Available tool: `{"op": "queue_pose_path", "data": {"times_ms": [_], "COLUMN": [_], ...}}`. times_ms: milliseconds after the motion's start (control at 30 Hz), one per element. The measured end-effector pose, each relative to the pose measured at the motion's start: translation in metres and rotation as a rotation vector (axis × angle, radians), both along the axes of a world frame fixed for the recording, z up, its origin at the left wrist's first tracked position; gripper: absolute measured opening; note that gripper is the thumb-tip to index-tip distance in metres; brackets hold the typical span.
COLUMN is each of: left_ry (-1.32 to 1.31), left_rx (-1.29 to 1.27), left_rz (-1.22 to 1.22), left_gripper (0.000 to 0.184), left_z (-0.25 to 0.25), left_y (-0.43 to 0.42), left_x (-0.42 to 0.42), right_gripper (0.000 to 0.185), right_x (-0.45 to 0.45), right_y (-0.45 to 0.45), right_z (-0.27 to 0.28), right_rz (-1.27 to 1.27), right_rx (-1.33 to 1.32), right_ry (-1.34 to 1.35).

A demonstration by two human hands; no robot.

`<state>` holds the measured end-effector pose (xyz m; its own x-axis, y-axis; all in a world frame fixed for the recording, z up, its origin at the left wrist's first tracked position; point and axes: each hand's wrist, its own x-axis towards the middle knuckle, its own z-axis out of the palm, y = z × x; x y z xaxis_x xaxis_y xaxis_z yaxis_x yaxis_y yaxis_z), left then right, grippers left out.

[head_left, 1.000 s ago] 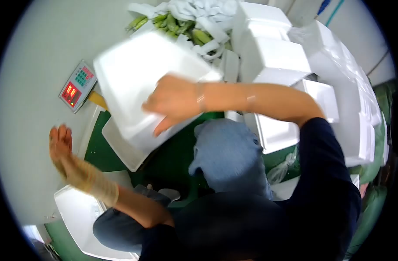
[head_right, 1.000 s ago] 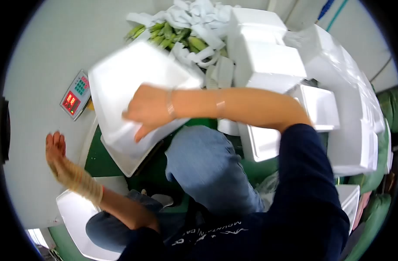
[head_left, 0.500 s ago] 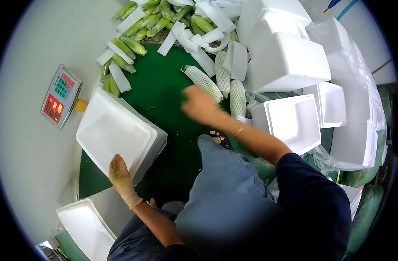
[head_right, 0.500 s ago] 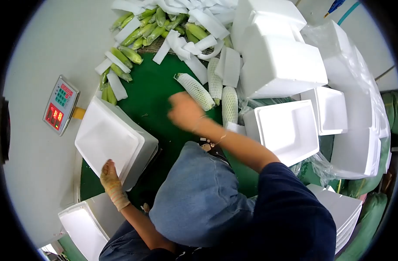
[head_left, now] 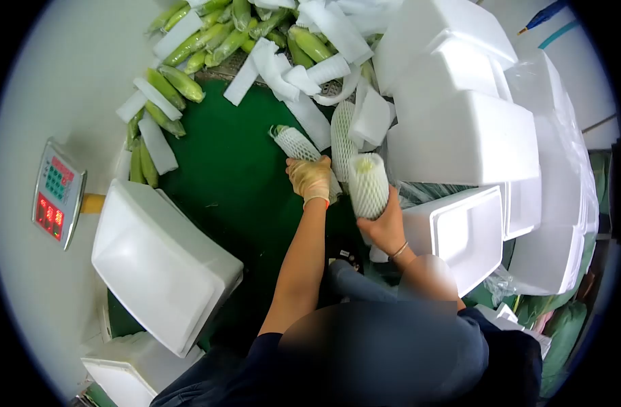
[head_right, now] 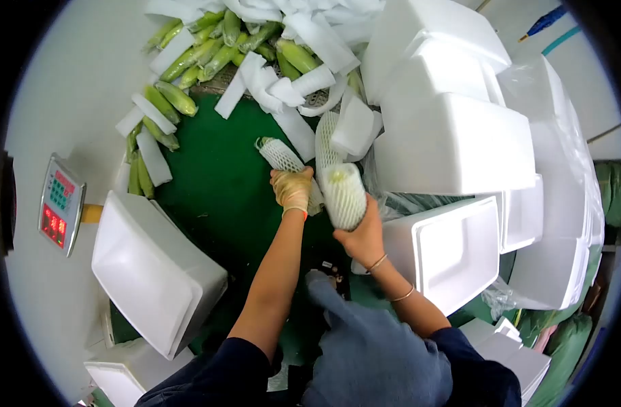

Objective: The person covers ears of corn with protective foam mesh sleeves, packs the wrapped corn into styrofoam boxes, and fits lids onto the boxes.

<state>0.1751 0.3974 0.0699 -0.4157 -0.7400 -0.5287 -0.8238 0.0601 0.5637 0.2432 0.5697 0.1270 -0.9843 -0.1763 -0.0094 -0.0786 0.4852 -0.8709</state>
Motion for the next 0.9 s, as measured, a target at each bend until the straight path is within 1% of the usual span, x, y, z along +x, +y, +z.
{"op": "queue_pose_path", "data": {"times_ms": [33,67,100,133,167,200,233,267,300,333,367,433,467,500,533,567,600,633,667,700,767,800,833,867,900], "left_ry": [0.106,0.207,0.32,0.453,0.594,0.47,0.615,0.668,0.71,0.68,0.675,0.708,0.692,0.653,0.53,0.408,0.413,0.526,0.632,0.636,0.732,0.71,0.687,0.703,0.71], "left_rx": [-0.055,-0.112,-0.011,0.279,0.565,0.478,0.437,0.46,0.488,0.514,0.587,0.582,0.581,0.582,0.601,0.619,0.618,0.89,1.159,1.156,1.106,1.14,1.169,1.28,1.264], "left_rz": [-0.036,-0.081,-0.065,0.002,0.072,0.051,0.084,0.051,0.02,-0.069,-0.137,-0.371,-0.433,-0.452,-0.457,-0.461,-0.46,-0.341,-0.211,-0.208,-0.081,0.028,0.146,0.258,0.291], "left_gripper": [0.077,0.079,0.08,0.078,0.076,0.068,0.054,0.054,0.053,0.052,0.052,0.052,0.051,0.048,0.048,0.047,0.047,0.05,0.053,0.053,0.049,0.049,0.049,0.047,0.047], "left_z": [-0.011,-0.022,-0.05,-0.054,-0.049,-0.028,-0.02,-0.022,-0.026,-0.02,-0.009,-0.011,-0.015,-0.014,-0.012,-0.011,-0.016,-0.021,-0.024,-0.017,0.003,0.002,-0.002,-0.053,-0.045], "left_y": [-0.001,-0.003,-0.015,-0.027,-0.039,-0.048,-0.051,-0.06,-0.07,-0.078,-0.075,-0.065,-0.058,-0.048,-0.042,-0.04,-0.043,-0.05,-0.054,-0.056,-0.061,-0.064,-0.07,-0.081,-0.08], "left_x": [0.0,0.006,0.006,0.014,0.017,0.022,0.026,0.025,0.027,0.022,0.014,-0.012,-0.022,-0.031,-0.042,-0.048,-0.045,-0.037,-0.024,-0.008,0.037,0.059,0.082,0.105,0.118], "right_gripper": [0.072,0.069,0.066,0.064,0.064,0.065,0.066,0.067,0.065,0.062,0.062,0.057,0.057,0.052,0.047,0.047,0.044,0.042,0.043,0.043,0.045,0.045,0.044,0.046,0.046], "right_x": [-0.004,-0.016,-0.033,-0.05,-0.071,-0.09,-0.105,-0.122,-0.136,-0.158,-0.168,-0.182,-0.185,-0.186,-0.187,-0.182,-0.176,-0.172,-0.169,-0.159,-0.125,-0.107,-0.092,-0.083,-0.075], "right_y": [-0.01,-0.016,-0.025,-0.033,-0.036,-0.042,-0.047,-0.046,-0.046,-0.035,-0.028,-0.019,-0.013,-0.008,-0.003,-0.002,0.001,0.003,0.005,0.005,-0.001,-0.005,-0.011,-0.016,-0.025], "right_z": [0.01,0.009,0.001,-0.008,-0.03,-0.046,-0.03,-0.024,-0.013,-0.036,-0.043,-0.049,-0.06,-0.07,-0.08,-0.077,-0.071,-0.065,-0.073,-0.067,-0.049,-0.05,-0.053,-0.064,-0.074], "right_rz": [0.083,0.169,0.216,0.262,0.258,0.251,0.219,0.159,0.042,0.024,0.026,-0.162,-0.159,-0.134,-0.11,-0.109,-0.026,0.062,0.083,0.088,0.145,0.126,0.106,0.142,0.162], "right_rx": [-0.102,-0.072,-0.079,-0.083,-0.095,-0.114,-0.113,-0.004,0.028,-0.06,-0.055,-0.237,-0.234,-0.292,-0.351,-0.351,-0.534,-0.713,-0.692,-0.691,-0.767,-0.824,-0.878,-0.889,-0.876], "right_ry": [0.046,-0.037,-0.108,-0.18,-0.251,-0.319,-0.274,-0.293,-0.327,-0.431,-0.426,-0.4,-0.395,-0.443,-0.493,-0.493,-0.699,-0.904,-0.916,-0.917,-0.986,-1.048,-1.118,-1.19,-1.217]}}
